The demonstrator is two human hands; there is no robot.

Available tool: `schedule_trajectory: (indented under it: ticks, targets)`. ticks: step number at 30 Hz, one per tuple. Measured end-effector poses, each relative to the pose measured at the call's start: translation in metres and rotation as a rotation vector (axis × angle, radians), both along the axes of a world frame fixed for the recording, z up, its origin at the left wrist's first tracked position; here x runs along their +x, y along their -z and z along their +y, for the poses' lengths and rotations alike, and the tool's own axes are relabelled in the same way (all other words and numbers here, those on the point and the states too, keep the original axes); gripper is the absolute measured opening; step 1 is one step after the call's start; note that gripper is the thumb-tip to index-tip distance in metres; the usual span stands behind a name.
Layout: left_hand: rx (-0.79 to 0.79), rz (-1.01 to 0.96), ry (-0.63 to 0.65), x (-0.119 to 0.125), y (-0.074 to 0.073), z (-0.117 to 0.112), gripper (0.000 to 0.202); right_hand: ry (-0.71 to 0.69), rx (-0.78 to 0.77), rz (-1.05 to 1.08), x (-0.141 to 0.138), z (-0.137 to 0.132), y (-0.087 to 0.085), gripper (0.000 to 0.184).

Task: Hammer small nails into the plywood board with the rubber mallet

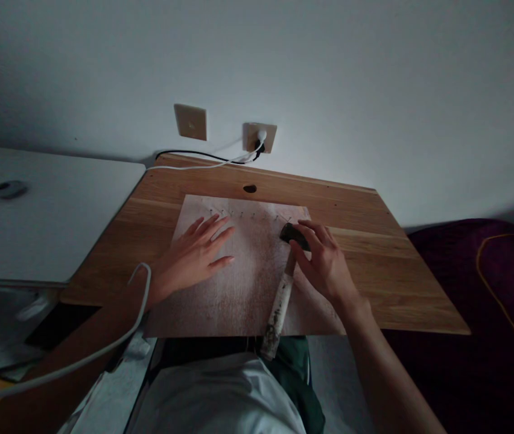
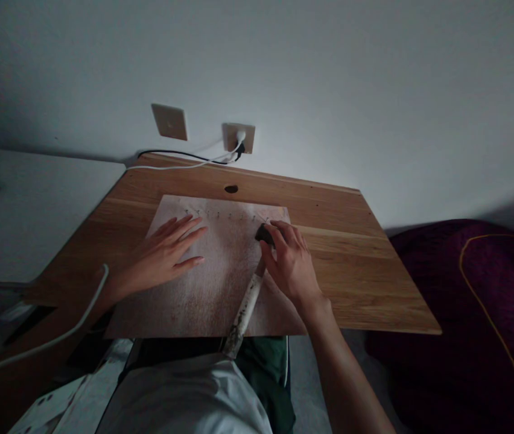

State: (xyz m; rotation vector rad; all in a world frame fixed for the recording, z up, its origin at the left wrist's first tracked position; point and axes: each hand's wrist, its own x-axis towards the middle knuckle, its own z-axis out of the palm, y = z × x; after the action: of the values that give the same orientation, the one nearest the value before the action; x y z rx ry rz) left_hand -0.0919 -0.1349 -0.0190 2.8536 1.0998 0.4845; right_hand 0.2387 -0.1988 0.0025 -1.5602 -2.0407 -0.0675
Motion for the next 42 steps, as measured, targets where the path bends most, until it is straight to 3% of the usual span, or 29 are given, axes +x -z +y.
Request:
schedule_trajectory:
  ticks: [6, 10, 15, 19, 27, 37, 42]
  targets:
    - [-0.076, -0.229, -0.123, 0.021, 0.005, 0.084, 0.041, 0.031, -0.093, -0.167, -0.003, 0.053, -0.013, 0.036]
    - [-0.132, -0.357, -0.066, 0.024, 0.016, 0.118, 0.031, 0.088, -0.258, -0.279, -0.006, 0.086, -0.019, 0.032]
    - [-0.119, -0.418, 0.005, 0.022, 0.029, 0.115, 0.023, 0.031, -0.335, -0.312, -0.011, 0.106, -0.021, 0.022]
    - [-0.101, -0.446, 0.007, 0.021, 0.029, 0.109, 0.021, -0.050, -0.331, -0.342, -0.033, 0.114, -0.021, 0.020]
    - [-0.132, -0.716, -0.217, 0.020, 0.031, 0.116, 0.027, -0.149, -0.247, -0.424, -0.087, 0.133, -0.011, 0.024]
    - [-0.158, -0.737, -0.246, 0.022, 0.035, 0.119, 0.027, -0.198, -0.217, -0.475, -0.094, 0.131, -0.010, 0.018]
    - [-0.148, -0.716, -0.241, 0.021, 0.034, 0.118, 0.025, -0.204, -0.200, -0.586, -0.097, 0.135, -0.009, 0.025]
